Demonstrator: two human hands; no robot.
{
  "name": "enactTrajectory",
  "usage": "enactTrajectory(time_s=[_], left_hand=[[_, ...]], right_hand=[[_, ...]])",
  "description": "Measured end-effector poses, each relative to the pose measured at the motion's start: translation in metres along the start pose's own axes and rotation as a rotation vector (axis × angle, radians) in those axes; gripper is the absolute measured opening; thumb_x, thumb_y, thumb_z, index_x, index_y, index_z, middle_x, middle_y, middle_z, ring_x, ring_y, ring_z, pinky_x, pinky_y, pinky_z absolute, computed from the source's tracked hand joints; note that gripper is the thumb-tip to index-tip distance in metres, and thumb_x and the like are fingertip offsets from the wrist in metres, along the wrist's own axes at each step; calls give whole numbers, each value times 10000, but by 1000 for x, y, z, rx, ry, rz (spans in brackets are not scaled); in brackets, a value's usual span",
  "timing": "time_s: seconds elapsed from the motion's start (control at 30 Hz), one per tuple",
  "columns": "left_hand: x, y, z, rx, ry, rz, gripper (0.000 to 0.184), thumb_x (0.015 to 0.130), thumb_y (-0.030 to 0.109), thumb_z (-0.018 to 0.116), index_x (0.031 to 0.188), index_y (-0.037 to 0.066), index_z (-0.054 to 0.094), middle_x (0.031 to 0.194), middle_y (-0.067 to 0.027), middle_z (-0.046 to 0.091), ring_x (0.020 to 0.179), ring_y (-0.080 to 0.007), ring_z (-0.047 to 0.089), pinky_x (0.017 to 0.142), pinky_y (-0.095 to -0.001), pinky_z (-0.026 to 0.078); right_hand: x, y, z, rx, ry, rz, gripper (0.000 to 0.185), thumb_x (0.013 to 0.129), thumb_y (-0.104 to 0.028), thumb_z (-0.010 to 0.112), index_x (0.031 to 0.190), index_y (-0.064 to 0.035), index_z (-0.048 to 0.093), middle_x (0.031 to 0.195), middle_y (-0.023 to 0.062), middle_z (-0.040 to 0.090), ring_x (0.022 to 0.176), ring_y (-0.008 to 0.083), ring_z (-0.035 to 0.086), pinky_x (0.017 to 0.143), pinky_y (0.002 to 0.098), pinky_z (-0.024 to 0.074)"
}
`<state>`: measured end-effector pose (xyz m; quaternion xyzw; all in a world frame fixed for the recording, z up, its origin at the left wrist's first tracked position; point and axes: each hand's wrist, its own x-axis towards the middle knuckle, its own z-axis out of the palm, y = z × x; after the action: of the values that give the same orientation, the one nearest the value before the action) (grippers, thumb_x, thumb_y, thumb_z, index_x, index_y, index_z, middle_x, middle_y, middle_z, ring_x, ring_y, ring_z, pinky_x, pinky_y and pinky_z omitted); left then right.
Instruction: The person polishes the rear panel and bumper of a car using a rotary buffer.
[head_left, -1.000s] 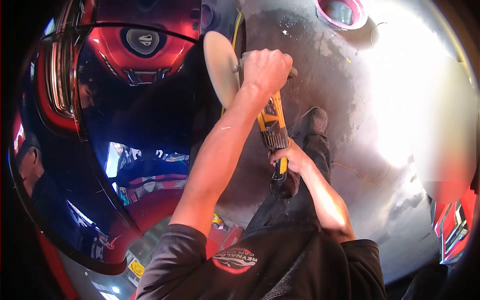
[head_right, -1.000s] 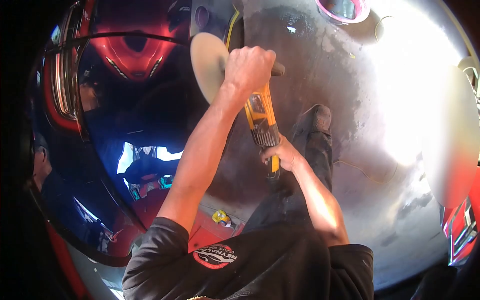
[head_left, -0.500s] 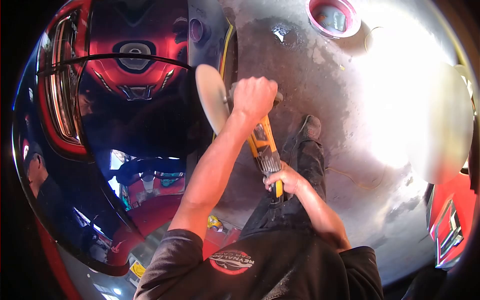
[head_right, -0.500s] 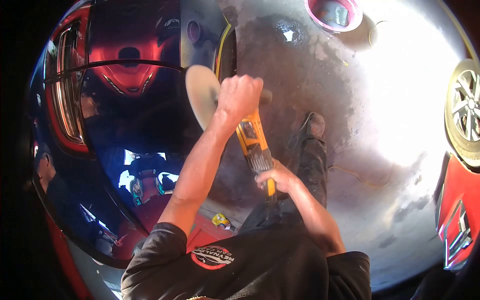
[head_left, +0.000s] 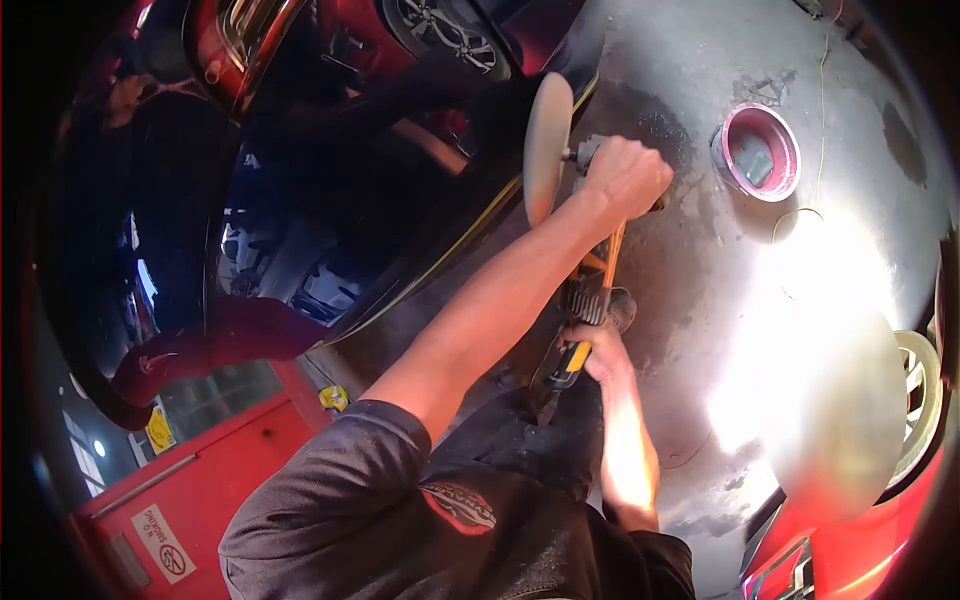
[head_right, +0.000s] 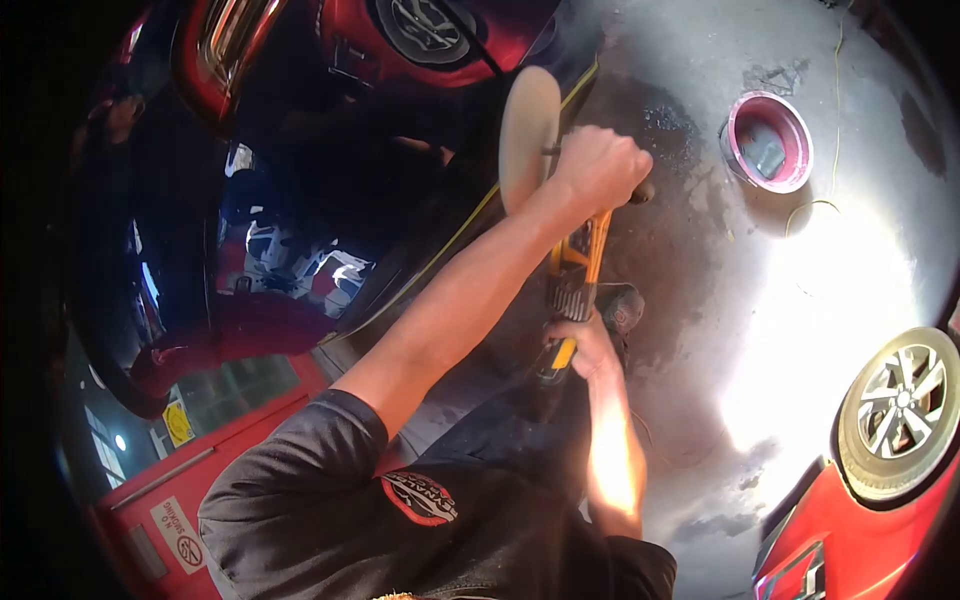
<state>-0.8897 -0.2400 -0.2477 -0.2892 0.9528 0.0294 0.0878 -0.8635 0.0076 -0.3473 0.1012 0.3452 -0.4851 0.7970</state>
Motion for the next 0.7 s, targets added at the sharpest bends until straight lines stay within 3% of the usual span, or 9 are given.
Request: enactTrajectory(time_s=[0.6, 0.7], left_hand=[[-319, 7, 45, -86, -125, -30, 26, 825, 143, 702, 839, 126, 689, 778, -84, 728, 769, -273, 736, 725, -434, 550], [-353, 9, 48, -92, -122, -70, 49, 825, 150, 698, 845, 114, 670, 789, -82, 721, 762, -280, 728, 713, -427, 561]], right_hand=[[-67, 293, 18, -52, -29, 111, 566, 634, 195, 754, 1127, -24, 583, 910, 88, 649, 741, 237, 692, 661, 368, 574], [-68, 317, 7, -144, -45, 101, 659, 641, 178, 767, 1226, -25, 540, 967, 73, 629, 797, 218, 688, 681, 357, 571]])
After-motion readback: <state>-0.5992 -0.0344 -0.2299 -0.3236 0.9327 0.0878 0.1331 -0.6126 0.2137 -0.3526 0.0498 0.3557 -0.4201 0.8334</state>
